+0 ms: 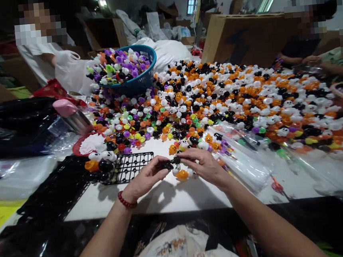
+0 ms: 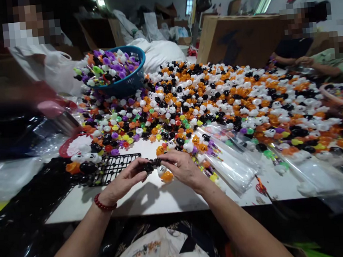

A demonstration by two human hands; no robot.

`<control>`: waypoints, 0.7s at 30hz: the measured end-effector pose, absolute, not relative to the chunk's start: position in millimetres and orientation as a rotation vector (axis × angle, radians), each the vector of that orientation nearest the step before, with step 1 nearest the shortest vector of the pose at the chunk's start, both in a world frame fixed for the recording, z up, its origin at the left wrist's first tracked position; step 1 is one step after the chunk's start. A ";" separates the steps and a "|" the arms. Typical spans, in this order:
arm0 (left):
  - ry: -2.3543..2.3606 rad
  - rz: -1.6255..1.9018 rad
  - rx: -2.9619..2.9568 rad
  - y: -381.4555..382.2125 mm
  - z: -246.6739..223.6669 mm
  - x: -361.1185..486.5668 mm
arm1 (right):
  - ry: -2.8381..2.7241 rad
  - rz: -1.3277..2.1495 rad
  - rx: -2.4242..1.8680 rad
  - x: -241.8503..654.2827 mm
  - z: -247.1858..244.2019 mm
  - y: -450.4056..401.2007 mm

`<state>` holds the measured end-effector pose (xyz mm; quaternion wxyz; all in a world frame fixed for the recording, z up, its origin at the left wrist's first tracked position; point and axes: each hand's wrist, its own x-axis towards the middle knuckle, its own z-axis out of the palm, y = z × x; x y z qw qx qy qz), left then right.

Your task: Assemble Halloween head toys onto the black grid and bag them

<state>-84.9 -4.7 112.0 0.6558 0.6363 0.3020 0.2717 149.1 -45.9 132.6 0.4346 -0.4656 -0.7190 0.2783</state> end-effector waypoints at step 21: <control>0.867 0.610 1.326 -41.1 107.4 -46.0 | -1.875 0.747 -1.238 163.9 152.0 -86.7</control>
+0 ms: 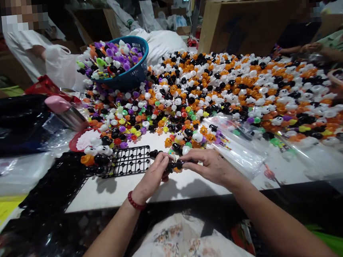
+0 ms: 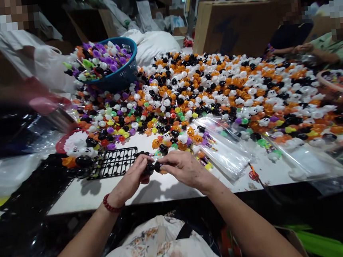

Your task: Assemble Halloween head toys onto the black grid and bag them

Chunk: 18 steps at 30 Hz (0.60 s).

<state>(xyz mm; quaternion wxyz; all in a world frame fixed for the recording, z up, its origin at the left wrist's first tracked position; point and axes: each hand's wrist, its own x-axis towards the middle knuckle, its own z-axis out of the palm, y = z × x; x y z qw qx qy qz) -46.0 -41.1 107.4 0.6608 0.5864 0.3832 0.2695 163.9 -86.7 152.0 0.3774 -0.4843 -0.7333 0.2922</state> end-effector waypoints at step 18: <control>1.417 0.736 1.880 9.9 99.5 -21.7 | -1.615 0.327 -1.435 175.0 106.2 -69.0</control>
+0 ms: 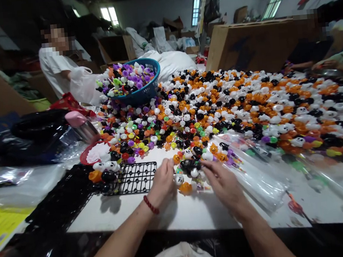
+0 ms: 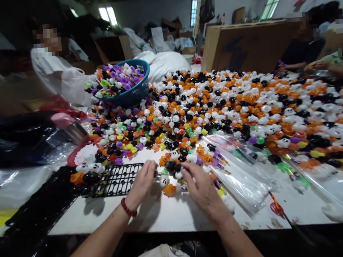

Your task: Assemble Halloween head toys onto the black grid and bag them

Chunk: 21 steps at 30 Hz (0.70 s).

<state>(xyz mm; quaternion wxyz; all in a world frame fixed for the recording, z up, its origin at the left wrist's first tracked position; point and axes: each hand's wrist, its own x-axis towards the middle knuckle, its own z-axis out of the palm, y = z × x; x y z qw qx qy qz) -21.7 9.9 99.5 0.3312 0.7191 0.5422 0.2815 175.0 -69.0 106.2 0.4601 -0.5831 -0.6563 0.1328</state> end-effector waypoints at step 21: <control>1.504 0.698 1.674 108.9 65.7 -37.0 | -2.078 -0.056 -1.457 128.9 100.4 -17.0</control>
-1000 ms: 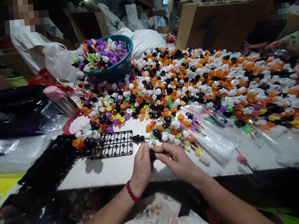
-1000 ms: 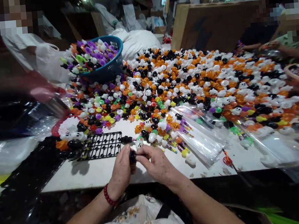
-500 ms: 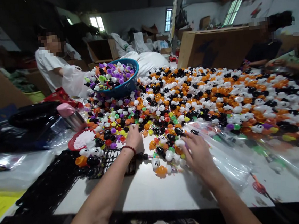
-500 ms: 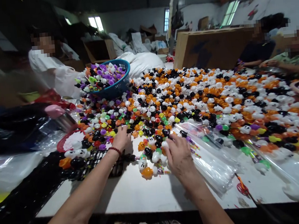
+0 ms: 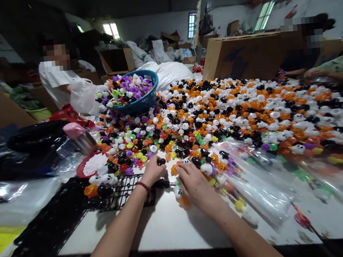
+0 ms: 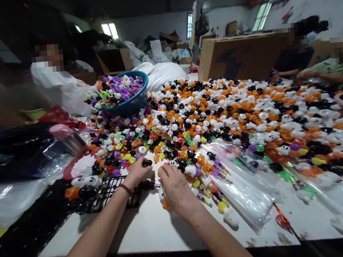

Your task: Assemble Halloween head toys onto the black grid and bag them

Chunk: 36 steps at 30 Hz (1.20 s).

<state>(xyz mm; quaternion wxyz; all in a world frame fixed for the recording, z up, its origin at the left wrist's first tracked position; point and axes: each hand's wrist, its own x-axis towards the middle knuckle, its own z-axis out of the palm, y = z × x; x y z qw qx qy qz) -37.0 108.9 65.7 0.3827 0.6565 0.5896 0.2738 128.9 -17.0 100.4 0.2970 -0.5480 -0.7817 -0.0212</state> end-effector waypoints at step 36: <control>1.157 1.297 0.871 8.7 80.2 -36.4 | -2.134 0.426 -1.335 115.8 116.1 -25.4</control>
